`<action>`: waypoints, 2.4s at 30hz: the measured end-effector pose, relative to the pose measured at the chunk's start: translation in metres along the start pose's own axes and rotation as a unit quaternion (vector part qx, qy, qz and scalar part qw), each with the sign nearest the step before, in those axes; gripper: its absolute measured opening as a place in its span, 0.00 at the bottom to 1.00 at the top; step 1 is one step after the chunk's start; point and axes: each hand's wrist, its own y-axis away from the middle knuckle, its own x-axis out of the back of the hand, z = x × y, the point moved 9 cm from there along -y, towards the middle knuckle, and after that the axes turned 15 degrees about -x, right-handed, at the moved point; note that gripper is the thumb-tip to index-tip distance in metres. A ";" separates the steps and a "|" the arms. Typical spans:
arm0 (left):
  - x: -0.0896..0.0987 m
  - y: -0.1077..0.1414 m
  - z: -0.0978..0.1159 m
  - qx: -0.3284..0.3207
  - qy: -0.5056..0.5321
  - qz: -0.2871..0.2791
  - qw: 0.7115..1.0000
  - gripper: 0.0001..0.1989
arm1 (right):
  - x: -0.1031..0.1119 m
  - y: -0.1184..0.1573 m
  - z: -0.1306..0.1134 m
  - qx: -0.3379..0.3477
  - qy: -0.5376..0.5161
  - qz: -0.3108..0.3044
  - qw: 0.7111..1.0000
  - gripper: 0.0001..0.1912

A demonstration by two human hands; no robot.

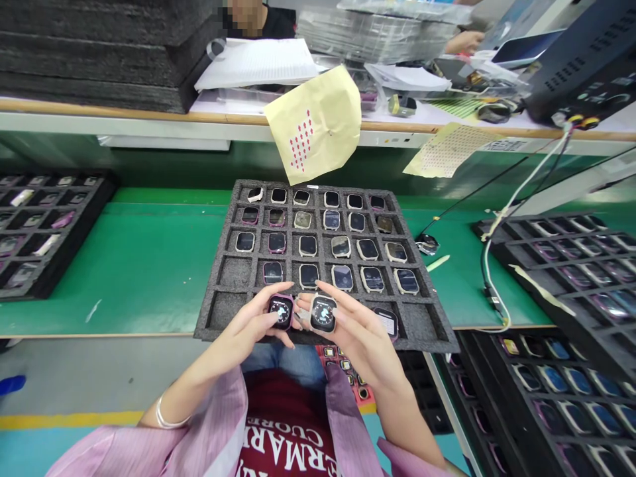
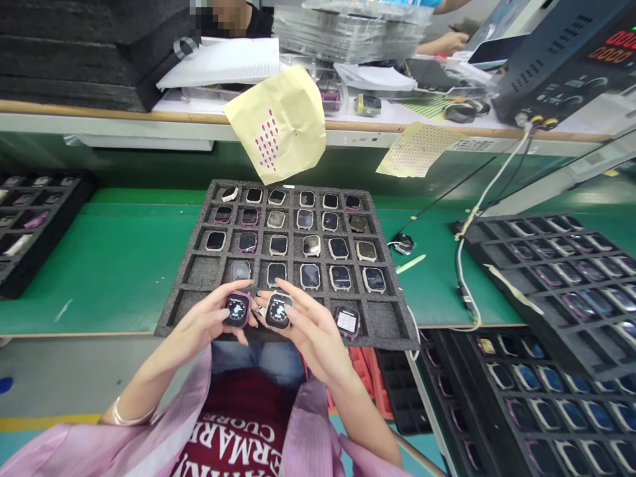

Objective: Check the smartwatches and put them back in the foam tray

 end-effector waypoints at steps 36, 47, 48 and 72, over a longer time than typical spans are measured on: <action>0.009 0.010 0.012 -0.009 -0.077 0.034 0.996 0.23 | 0.045 0.062 -0.056 0.147 0.415 0.148 0.886 0.27; 0.014 0.011 0.017 0.003 -0.131 0.107 0.986 0.23 | 0.123 0.105 -0.089 0.136 0.700 0.255 0.653 0.23; 0.013 0.010 0.017 0.003 -0.136 0.104 0.985 0.23 | 0.122 0.105 -0.093 0.138 0.701 0.256 0.651 0.21; 0.006 -0.013 0.017 -0.035 -0.311 0.063 0.948 0.19 | 0.094 0.044 -0.081 0.167 0.117 0.209 0.957 0.16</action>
